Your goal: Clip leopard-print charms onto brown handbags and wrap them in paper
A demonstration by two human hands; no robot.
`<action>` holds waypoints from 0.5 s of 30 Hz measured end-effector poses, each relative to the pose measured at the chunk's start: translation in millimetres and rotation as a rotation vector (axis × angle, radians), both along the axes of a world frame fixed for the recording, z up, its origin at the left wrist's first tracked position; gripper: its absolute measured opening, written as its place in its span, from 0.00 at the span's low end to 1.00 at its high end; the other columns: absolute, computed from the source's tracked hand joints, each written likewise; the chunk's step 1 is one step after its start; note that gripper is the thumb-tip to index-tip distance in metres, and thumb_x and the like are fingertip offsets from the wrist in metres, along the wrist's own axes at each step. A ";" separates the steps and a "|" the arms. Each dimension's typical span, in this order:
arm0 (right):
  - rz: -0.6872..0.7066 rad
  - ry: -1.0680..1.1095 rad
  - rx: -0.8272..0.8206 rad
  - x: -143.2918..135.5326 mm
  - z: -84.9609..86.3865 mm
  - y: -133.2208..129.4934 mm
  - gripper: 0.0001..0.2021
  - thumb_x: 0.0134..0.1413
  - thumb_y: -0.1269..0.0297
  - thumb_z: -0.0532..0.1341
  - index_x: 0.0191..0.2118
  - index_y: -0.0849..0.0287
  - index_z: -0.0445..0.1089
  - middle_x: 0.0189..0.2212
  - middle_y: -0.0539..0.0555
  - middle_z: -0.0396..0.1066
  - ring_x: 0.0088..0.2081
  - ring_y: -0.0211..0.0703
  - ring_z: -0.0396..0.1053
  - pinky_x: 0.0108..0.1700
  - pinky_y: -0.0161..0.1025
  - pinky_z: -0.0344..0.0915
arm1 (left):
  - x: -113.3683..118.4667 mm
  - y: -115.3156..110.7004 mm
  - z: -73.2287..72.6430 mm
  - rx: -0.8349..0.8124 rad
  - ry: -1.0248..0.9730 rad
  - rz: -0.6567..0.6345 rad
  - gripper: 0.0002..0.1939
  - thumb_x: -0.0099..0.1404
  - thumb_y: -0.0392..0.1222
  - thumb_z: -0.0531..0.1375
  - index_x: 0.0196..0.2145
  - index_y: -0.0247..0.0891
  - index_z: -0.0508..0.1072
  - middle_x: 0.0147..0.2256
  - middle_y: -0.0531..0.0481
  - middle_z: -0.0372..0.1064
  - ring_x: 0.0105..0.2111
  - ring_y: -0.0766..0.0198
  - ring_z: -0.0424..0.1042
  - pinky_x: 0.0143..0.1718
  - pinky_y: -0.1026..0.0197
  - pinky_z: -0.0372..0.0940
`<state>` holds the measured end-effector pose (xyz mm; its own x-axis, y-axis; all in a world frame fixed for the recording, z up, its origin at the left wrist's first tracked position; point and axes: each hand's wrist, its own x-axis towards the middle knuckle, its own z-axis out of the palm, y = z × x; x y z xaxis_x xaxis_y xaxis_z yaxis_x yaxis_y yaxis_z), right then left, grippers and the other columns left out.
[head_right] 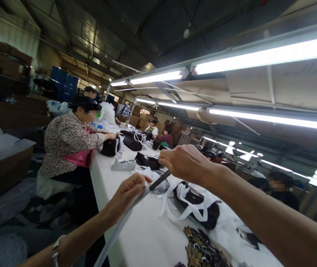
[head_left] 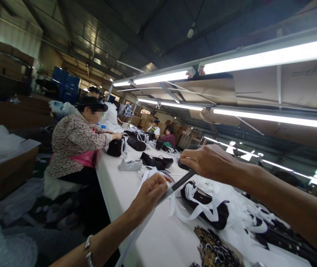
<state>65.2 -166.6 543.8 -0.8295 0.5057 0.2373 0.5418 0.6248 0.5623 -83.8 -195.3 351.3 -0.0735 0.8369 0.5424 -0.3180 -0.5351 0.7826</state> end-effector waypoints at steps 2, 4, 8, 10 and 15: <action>0.034 -0.015 0.027 -13.3 2.8 -5.8 0.21 0.66 0.49 0.46 0.46 0.53 0.72 0.25 0.53 0.74 0.24 0.41 0.69 0.27 0.35 0.50 | 6.5 6.6 33.2 0.090 -0.102 -0.048 0.10 0.62 0.44 0.62 0.28 0.35 0.68 0.44 0.48 0.70 0.32 0.69 0.65 0.37 0.64 0.59; 0.040 0.027 -0.005 -23.5 4.7 -10.3 0.24 0.66 0.45 0.45 0.50 0.54 0.70 0.28 0.55 0.75 0.25 0.43 0.70 0.27 0.35 0.52 | 11.4 15.2 64.5 0.212 -0.169 -0.088 0.10 0.57 0.44 0.65 0.27 0.35 0.71 0.38 0.49 0.72 0.36 0.65 0.67 0.42 0.62 0.60; -0.010 0.211 -0.134 -31.0 16.3 -13.9 0.31 0.63 0.39 0.43 0.49 0.59 0.70 0.34 0.58 0.76 0.31 0.44 0.72 0.32 0.36 0.59 | 12.2 30.2 108.1 0.283 -0.188 -0.215 0.13 0.51 0.45 0.70 0.25 0.34 0.73 0.30 0.49 0.72 0.36 0.60 0.70 0.43 0.58 0.61; -0.013 0.280 -0.173 -26.6 24.6 -11.3 0.33 0.62 0.37 0.43 0.46 0.59 0.72 0.35 0.58 0.76 0.33 0.45 0.72 0.35 0.36 0.61 | 10.6 29.6 110.5 0.244 -0.188 -0.289 0.15 0.52 0.46 0.70 0.34 0.35 0.75 0.36 0.48 0.72 0.38 0.60 0.70 0.43 0.57 0.62; -0.108 0.319 -0.229 8.9 23.8 6.5 0.35 0.58 0.33 0.44 0.32 0.59 0.73 0.26 0.55 0.73 0.27 0.42 0.69 0.30 0.36 0.58 | 16.1 4.1 53.9 0.037 0.053 -0.480 0.22 0.59 0.48 0.66 0.48 0.38 0.69 0.37 0.47 0.68 0.32 0.65 0.69 0.35 0.61 0.64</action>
